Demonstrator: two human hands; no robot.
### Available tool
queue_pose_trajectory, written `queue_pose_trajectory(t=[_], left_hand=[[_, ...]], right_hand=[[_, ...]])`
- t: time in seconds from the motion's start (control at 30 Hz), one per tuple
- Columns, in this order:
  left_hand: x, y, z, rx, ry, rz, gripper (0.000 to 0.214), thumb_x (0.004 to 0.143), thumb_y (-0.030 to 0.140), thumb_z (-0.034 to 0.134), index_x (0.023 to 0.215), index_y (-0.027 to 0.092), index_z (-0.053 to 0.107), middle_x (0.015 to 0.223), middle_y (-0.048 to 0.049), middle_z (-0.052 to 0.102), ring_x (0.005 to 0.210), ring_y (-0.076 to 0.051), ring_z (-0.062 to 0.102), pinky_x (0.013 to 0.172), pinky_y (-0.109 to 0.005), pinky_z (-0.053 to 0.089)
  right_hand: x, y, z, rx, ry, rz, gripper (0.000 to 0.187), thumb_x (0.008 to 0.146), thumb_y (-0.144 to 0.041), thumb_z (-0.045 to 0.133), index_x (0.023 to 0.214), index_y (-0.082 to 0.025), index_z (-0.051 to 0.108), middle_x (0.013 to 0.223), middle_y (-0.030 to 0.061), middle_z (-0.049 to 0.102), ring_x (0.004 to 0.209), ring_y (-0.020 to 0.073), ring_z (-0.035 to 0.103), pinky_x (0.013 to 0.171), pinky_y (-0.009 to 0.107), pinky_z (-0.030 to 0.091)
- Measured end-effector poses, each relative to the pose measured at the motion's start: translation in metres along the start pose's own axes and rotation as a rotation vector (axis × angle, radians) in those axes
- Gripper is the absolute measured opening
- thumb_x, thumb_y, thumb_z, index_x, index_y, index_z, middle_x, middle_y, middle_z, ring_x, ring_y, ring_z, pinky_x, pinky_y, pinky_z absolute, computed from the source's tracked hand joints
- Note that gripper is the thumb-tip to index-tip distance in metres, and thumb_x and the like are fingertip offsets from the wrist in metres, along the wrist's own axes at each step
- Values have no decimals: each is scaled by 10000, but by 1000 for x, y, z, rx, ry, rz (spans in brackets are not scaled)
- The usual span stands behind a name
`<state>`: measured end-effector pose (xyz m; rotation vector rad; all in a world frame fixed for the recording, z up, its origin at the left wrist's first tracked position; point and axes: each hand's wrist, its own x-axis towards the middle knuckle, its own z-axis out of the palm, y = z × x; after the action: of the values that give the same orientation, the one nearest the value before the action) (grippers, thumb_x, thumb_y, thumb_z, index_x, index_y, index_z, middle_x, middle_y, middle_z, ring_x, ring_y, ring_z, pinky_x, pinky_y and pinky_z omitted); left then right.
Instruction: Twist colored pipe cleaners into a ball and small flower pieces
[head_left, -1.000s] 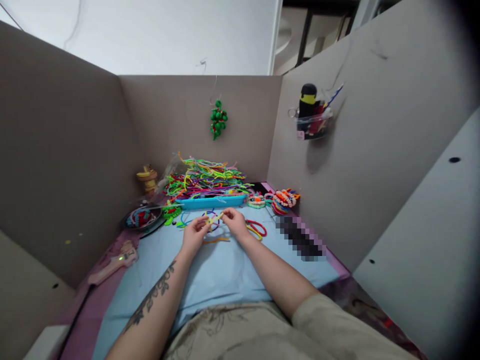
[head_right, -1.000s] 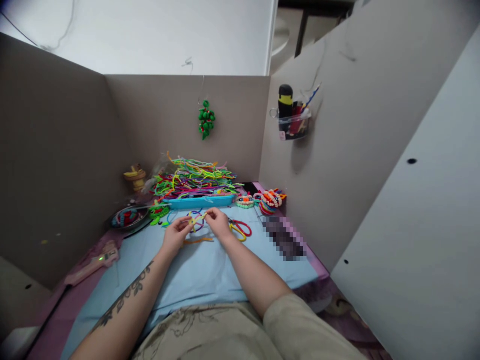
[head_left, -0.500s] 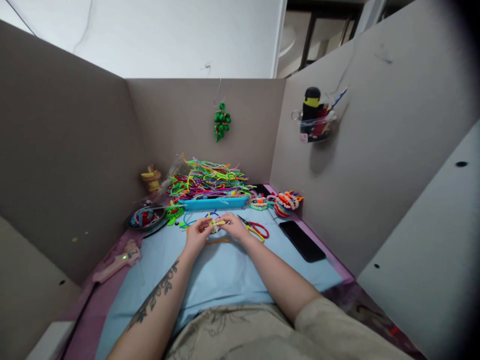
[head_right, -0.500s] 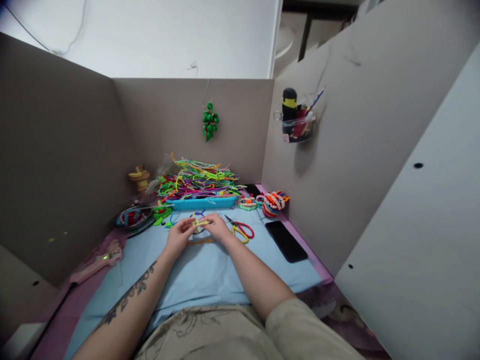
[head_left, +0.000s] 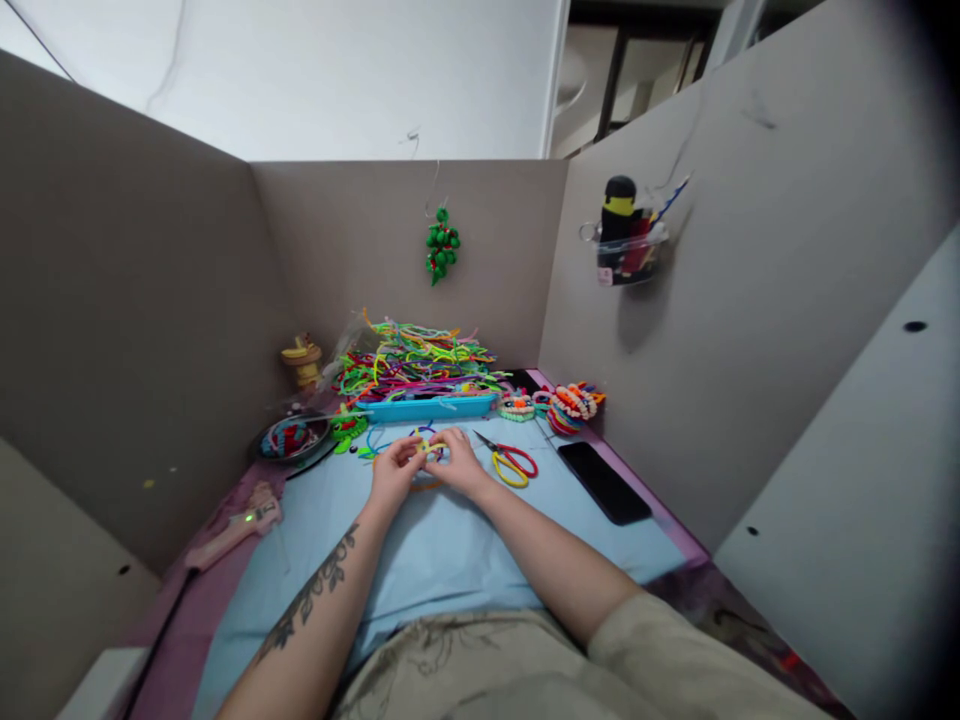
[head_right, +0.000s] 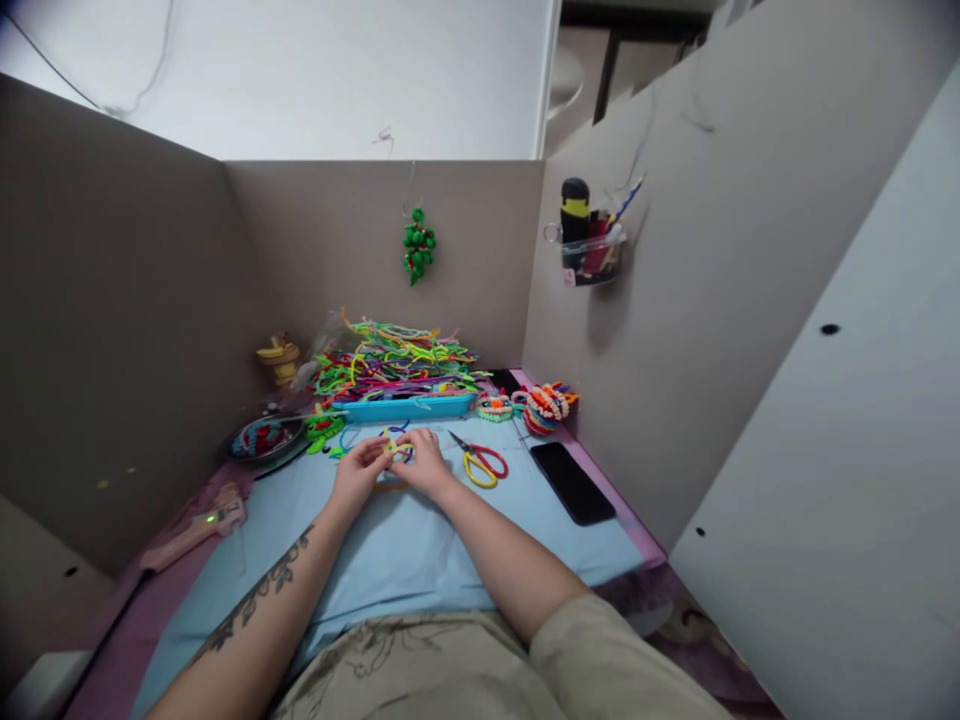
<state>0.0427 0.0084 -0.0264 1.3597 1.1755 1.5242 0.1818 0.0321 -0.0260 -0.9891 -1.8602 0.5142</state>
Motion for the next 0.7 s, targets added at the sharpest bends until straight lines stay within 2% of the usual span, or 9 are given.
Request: queue_pose_trajectory(t=[0.13, 0.27, 0.7], left_hand=[[1, -1, -2, -23, 34, -3, 405, 608, 321, 688, 951, 129, 593, 781, -60, 672, 729, -178, 632, 654, -274, 490], [2, -1, -3, -57, 57, -14, 413, 610, 327, 690, 961, 135, 590, 807, -65, 675, 751, -182, 635, 665, -278, 491], [2, -3, -2, -75, 54, -20, 434, 591, 333, 706, 955, 127, 591, 793, -73, 680, 742, -193, 639, 647, -282, 491]], right_hand=[[1, 1, -3, 51, 39, -3, 412, 592, -145, 604, 988, -201, 508, 990, 39, 504, 955, 184, 453, 845, 337, 393], [0, -1, -3, 69, 47, -22, 475, 598, -158, 606, 1056, -199, 484, 1026, 52, 505, 951, 189, 460, 833, 338, 408], [-5, -1, 4, -12, 41, -102, 511, 629, -197, 634, 1118, -179, 488, 1053, 72, 538, 1012, 209, 450, 891, 359, 368]])
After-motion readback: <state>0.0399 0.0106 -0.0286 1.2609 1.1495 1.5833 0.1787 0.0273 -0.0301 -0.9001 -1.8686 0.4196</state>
